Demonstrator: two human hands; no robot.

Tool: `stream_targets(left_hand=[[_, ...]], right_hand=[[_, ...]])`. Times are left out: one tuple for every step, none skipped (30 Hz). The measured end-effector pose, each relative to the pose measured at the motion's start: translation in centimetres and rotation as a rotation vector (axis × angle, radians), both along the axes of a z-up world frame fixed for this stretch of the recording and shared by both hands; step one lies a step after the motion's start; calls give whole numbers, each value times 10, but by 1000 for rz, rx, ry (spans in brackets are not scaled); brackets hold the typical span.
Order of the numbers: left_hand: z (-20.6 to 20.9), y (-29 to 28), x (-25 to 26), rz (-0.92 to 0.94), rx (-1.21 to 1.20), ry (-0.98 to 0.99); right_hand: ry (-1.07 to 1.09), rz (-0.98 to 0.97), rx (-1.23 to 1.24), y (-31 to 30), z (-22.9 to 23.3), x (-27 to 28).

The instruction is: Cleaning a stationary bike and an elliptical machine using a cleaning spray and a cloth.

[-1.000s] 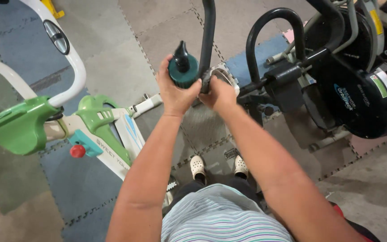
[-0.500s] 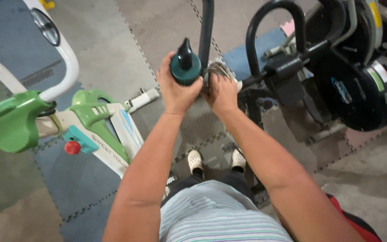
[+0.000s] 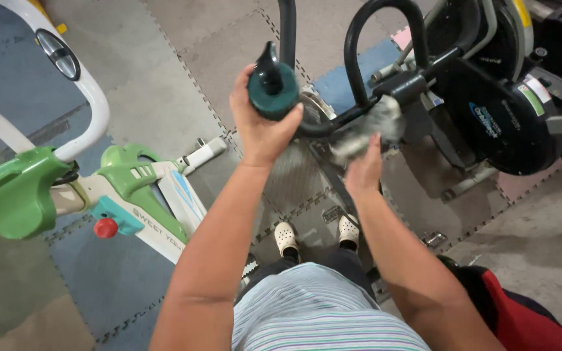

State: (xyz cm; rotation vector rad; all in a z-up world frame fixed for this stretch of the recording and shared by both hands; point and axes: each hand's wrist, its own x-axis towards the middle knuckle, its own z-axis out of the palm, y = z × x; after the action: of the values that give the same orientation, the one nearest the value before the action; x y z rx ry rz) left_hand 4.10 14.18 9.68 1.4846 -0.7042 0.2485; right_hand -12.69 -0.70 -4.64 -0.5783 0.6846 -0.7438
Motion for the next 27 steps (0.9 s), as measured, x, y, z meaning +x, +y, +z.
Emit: stream_targets(left_hand=[[-1, -2, -3, -5, 2, 0], [-1, -5, -6, -16, 15, 2], [-1, -9, -9, -24, 27, 2], [-7, -13, -9, -28, 26, 0], [-14, -17, -9, 31, 36, -17], [-20, -21, -9, 89, 44, -34], [-20, -19, -10, 87, 45, -35], [-20, -18, -11, 69, 44, -37], [-19, -18, -10, 51, 41, -42], [-19, -17, -9, 51, 40, -46], [-21, -17, -10, 41, 51, -40], [-22, -16, -11, 31, 62, -34], [-21, -15, -11, 29, 64, -32], [-19, -15, -11, 24, 60, -48], [-18, -13, -11, 19, 56, -66], [-18, -12, -12, 18, 59, -64], [-18, -12, -11, 11, 63, -63], [-18, -13, -10, 5, 66, -62], [-19, -14, -11, 6, 66, -59], [-21, -15, -11, -5, 64, -80], [-23, -16, -11, -16, 62, -103], [-23, -16, -12, -14, 63, -101], [-23, -18, -12, -13, 79, -121], [-23, -19, -12, -12, 95, -141], [-21, -18, -12, -8, 98, -141], [-19, -17, -12, -16, 94, -120], [-17, -16, -13, -26, 90, -98]], right_hand=[[0, -5, 2, 10, 18, 14], [-66, 27, -5, 20, 36, 28], [-135, 61, -15, 29, 55, 43], [-137, 58, -16, 21, 50, 57], [48, -89, 50, 14, 45, 71], [233, -236, 116, 7, 39, 86], [232, -237, 117, -31, -35, 81], [234, -250, 177, -73, -99, 83], [233, -261, 235, -121, -153, 103], [228, -261, 235, -108, -123, 105], [87, -206, 317, -94, -93, 105], [-56, -150, 397, -81, -64, 105], [-54, -152, 399, -74, -58, 105], [-134, -165, 448, -68, -52, 104], [-216, -177, 497, -60, -45, 105], [-214, -179, 499, -47, -38, 100], [-127, -166, 437, -36, -29, 98], [-40, -153, 374, -25, -20, 96], [-36, -152, 374, -18, -24, 94], [120, -185, 306, -10, -27, 92], [274, -217, 238, -2, -31, 92], [276, -215, 237, -8, -21, 92], [339, -184, 282, -16, -10, 93], [402, -153, 326, -23, 2, 94], [402, -148, 327, -51, -24, 97], [336, -209, 339, -79, -51, 100], [270, -271, 351, -107, -77, 102]])
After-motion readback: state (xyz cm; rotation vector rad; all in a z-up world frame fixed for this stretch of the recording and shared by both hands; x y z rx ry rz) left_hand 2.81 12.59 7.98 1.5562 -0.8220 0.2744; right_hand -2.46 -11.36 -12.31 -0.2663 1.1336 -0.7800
